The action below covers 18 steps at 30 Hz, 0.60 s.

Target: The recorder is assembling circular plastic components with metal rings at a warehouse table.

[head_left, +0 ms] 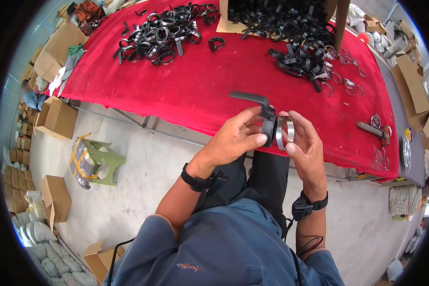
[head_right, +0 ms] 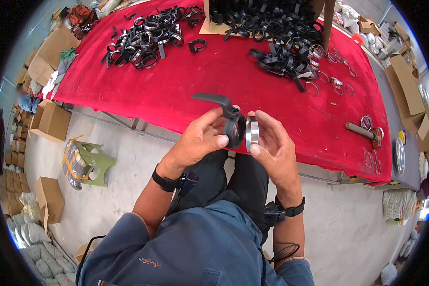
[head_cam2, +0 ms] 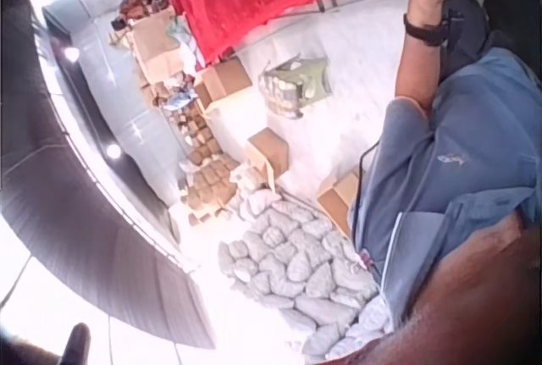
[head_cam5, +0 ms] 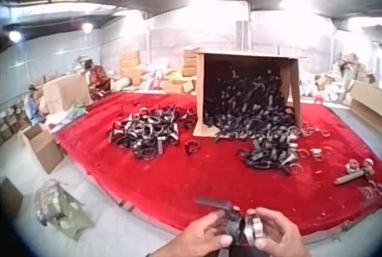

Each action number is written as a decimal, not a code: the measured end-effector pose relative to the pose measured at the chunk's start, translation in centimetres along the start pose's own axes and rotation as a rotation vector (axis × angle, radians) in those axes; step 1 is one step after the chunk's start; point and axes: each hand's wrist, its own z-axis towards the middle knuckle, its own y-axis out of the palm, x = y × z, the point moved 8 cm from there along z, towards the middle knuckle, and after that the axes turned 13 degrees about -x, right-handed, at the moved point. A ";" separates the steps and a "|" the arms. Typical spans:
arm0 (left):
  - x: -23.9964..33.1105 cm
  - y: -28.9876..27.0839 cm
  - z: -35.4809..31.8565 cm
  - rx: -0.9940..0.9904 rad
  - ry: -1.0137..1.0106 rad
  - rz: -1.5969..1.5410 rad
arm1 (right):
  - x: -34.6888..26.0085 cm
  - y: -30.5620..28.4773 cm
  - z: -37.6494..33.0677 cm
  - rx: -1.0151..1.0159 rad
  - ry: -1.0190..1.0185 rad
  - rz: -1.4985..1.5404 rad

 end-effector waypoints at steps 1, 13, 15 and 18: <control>-0.1 0.2 0.0 -0.010 -0.013 -0.013 | -0.1 0.1 0.0 -0.003 -0.010 -0.039; 1.2 0.9 0.2 -0.059 0.012 0.005 | 0.2 1.6 0.2 0.009 -0.139 -0.258; 1.1 0.7 0.2 -0.058 -0.002 0.004 | 0.3 1.6 0.0 0.019 -0.132 -0.274; 0.9 0.6 0.1 -0.053 -0.011 0.011 | 0.6 1.5 -0.1 0.023 -0.123 -0.289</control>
